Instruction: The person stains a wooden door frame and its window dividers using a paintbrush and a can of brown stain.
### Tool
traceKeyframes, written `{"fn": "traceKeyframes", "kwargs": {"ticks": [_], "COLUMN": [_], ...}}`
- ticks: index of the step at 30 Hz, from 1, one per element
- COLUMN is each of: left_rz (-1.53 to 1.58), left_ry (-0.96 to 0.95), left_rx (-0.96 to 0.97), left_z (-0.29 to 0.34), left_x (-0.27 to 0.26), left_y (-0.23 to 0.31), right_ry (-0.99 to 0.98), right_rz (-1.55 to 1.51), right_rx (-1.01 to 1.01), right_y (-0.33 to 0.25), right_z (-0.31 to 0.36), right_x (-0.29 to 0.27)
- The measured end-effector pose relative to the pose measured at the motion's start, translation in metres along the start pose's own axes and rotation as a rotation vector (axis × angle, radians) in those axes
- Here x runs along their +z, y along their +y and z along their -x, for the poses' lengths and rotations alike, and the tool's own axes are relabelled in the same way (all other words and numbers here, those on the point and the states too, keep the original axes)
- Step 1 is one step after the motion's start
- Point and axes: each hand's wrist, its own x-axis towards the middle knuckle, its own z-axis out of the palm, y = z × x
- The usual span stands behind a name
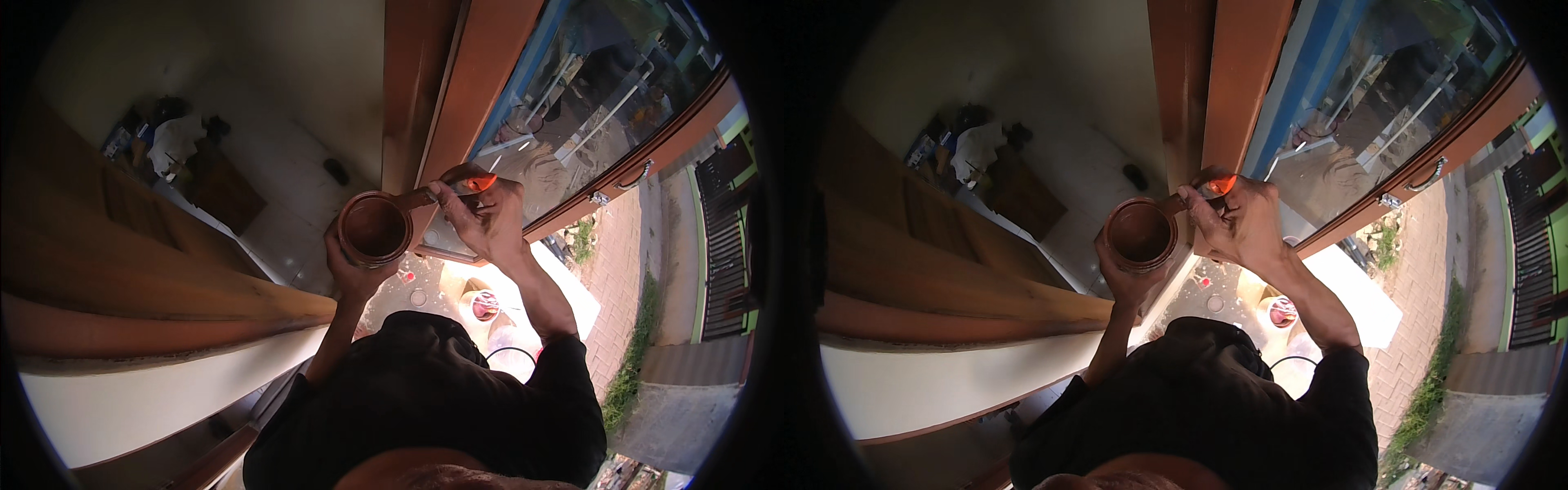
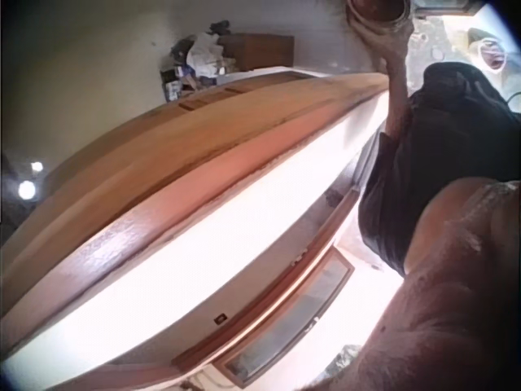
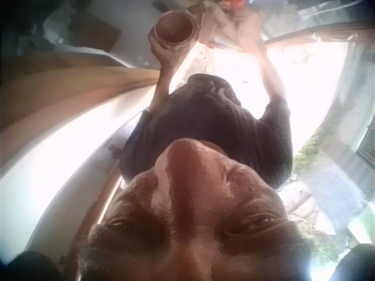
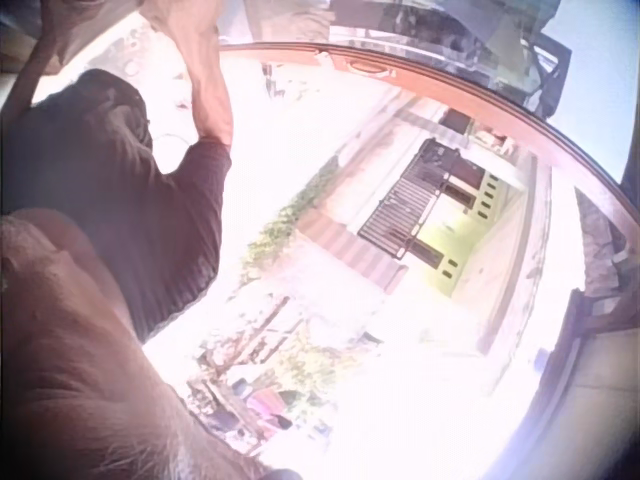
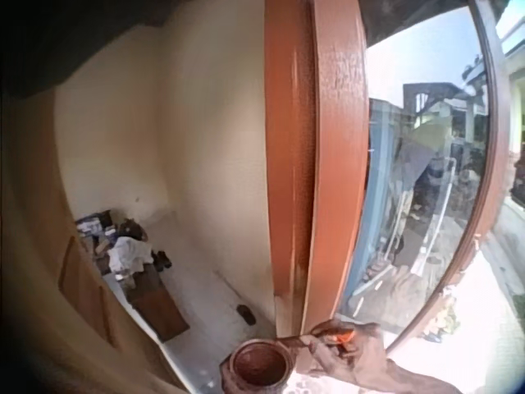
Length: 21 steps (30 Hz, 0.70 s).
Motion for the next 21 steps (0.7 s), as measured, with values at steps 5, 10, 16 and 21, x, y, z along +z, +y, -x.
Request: {"fn": "traceKeyframes", "kwargs": {"ticks": [5,10,16,21], "left_rz": [-0.038,-0.088,-0.111,-0.19], "left_ry": [0.011,0.009,0.038,0.04], "left_rx": [0.027,0.035,0.076,0.101], "left_z": [0.0,-0.004,0.003,0.003], "left_x": [0.003,0.004,-0.002,-0.007], "left_y": [0.002,-0.007,-0.003,0.003], "right_ry": [-0.143,-0.124,-0.056,0.03], "right_rz": [-0.004,-0.312,-0.333,-0.185], "right_rx": [-0.253,-0.037,0.309,0.232], "right_y": [-0.008,-0.004,0.018,0.022], "right_z": [0.011,0.024,0.012,0.007], "right_x": [-0.007,0.013,0.013,0.013]}}
